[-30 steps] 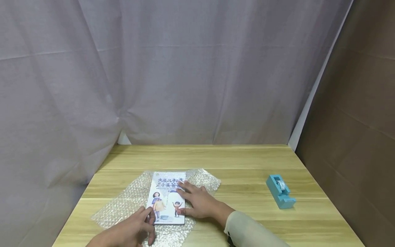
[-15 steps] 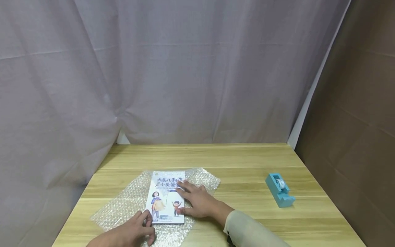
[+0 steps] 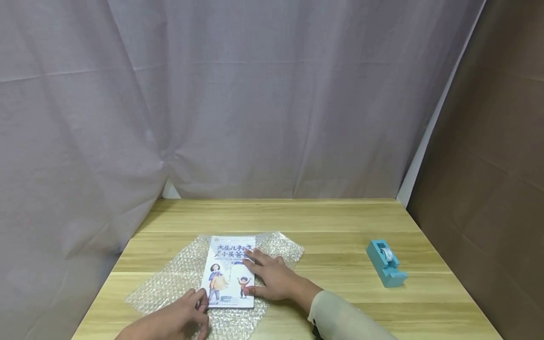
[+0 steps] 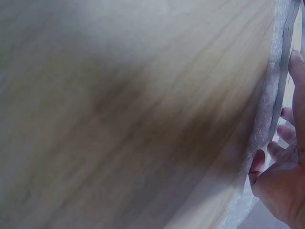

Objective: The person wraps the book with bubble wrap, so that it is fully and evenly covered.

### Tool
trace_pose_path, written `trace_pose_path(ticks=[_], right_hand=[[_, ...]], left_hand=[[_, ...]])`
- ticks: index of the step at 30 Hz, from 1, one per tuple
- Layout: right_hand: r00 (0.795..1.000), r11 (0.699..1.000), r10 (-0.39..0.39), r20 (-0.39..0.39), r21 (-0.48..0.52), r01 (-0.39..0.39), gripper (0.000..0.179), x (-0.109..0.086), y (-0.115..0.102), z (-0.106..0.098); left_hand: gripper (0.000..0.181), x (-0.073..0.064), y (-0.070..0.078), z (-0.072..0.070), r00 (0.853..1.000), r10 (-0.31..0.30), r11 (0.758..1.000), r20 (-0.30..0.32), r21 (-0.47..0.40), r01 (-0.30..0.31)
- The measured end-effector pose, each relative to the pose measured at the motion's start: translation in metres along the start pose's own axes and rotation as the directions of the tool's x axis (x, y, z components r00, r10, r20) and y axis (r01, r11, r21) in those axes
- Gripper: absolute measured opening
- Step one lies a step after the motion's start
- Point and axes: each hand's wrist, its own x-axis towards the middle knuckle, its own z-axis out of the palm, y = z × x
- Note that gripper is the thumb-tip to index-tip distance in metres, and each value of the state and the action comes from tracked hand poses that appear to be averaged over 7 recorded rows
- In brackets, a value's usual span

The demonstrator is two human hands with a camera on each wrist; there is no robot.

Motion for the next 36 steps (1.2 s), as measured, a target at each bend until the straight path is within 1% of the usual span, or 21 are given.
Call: trace_pose_path(ticks=[1,3,4,6,7,8,9,10,11,13,14,15,17,19,21,22,25,27,28,31,36], right_hand=[[1.000,1.000,-0.001,0.001,-0.003,0.001,0.088,0.000,0.001,0.000],[1.000,1.000,-0.002,0.002,-0.006,0.002,0.088,0.000,0.001,0.000],[1.000,1.000,-0.003,0.003,-0.008,0.003,0.089,0.000,0.001,0.000],[1.000,1.000,-0.003,0.007,-0.013,0.003,0.089,0.000,0.002,-0.001],[1.000,1.000,-0.002,0.006,-0.015,0.003,0.089,0.000,0.002,-0.001],[1.000,1.000,-0.001,0.004,-0.015,0.001,0.089,-0.001,0.001,-0.001],[1.000,1.000,0.001,0.002,-0.016,-0.001,0.088,-0.001,0.001,-0.001],[1.000,1.000,0.002,-0.001,-0.014,-0.002,0.088,-0.001,0.001,-0.001],[1.000,1.000,0.003,-0.003,-0.010,-0.003,0.088,-0.002,0.001,-0.002],[1.000,1.000,0.004,-0.008,-0.003,-0.004,0.087,-0.002,0.000,-0.003],[1.000,1.000,0.003,-0.012,-0.003,-0.003,0.088,-0.003,0.000,-0.003],[1.000,1.000,0.002,-0.012,0.002,-0.002,0.088,-0.003,-0.001,-0.003],[1.000,1.000,0.000,-0.011,0.011,0.000,0.087,-0.003,-0.001,-0.003],[1.000,1.000,-0.002,-0.011,0.013,0.002,0.088,-0.003,-0.002,-0.003],[1.000,1.000,0.000,-0.012,0.014,0.000,0.088,-0.002,-0.001,-0.002],[1.000,1.000,0.001,-0.016,0.011,-0.001,0.088,-0.002,-0.001,-0.002],[1.000,1.000,0.002,-0.023,-0.003,-0.002,0.088,-0.001,-0.001,-0.002],[1.000,1.000,-0.001,-0.025,-0.010,0.000,0.088,-0.001,-0.001,-0.001],[1.000,1.000,-0.002,-0.025,-0.012,0.002,0.088,-0.001,-0.001,-0.001],[1.000,1.000,-0.002,-0.023,-0.018,0.002,0.088,0.000,-0.002,-0.001],[1.000,1.000,0.006,-0.020,-0.018,-0.007,0.089,0.000,-0.003,-0.002]], left_hand=[[0.024,0.000,-0.001,-0.001,1.000,-0.016,1.000,0.010,-0.008,0.016],[0.022,0.001,-0.001,-0.005,0.997,-0.064,0.996,0.039,-0.057,0.066],[0.021,0.001,-0.001,-0.006,0.995,-0.088,0.992,0.057,-0.087,0.093],[0.018,0.003,0.001,-0.010,0.986,-0.140,0.975,0.093,-0.160,0.154],[0.019,0.004,0.003,-0.012,0.976,-0.177,0.957,0.130,-0.207,0.202],[0.020,0.005,0.005,-0.013,0.961,-0.222,0.931,0.166,-0.257,0.260],[0.022,0.007,0.007,-0.015,0.948,-0.257,0.906,0.190,-0.294,0.304],[0.027,0.009,0.009,-0.016,0.934,-0.286,0.881,0.214,-0.323,0.345],[0.032,0.011,0.011,-0.017,0.924,-0.307,0.864,0.227,-0.341,0.371],[0.041,0.015,0.014,-0.019,0.919,-0.321,0.853,0.228,-0.352,0.385],[0.042,0.017,0.015,-0.019,0.931,-0.302,0.873,0.208,-0.331,0.357],[0.044,0.020,0.016,-0.019,0.943,-0.276,0.899,0.185,-0.297,0.321],[0.042,0.023,0.018,-0.019,0.969,-0.210,0.947,0.130,-0.219,0.235],[0.036,0.026,0.020,-0.019,0.985,-0.160,0.975,0.069,-0.146,0.169],[0.026,0.029,0.021,-0.018,0.992,-0.124,0.989,-0.005,-0.081,0.124],[0.021,0.031,0.022,-0.019,0.993,-0.106,0.994,-0.046,-0.041,0.105],[0.016,0.037,0.022,-0.021,0.986,-0.058,0.993,-0.159,0.094,0.073],[0.016,0.040,0.021,-0.023,0.977,-0.016,0.982,-0.215,0.181,0.056],[0.016,0.042,0.020,-0.025,0.973,-0.006,0.976,-0.231,0.212,0.056],[0.017,0.047,0.016,-0.029,0.967,0.000,0.962,-0.256,0.263,0.070],[0.019,0.055,0.009,-0.035,0.961,-0.037,0.957,-0.275,0.269,0.113]])
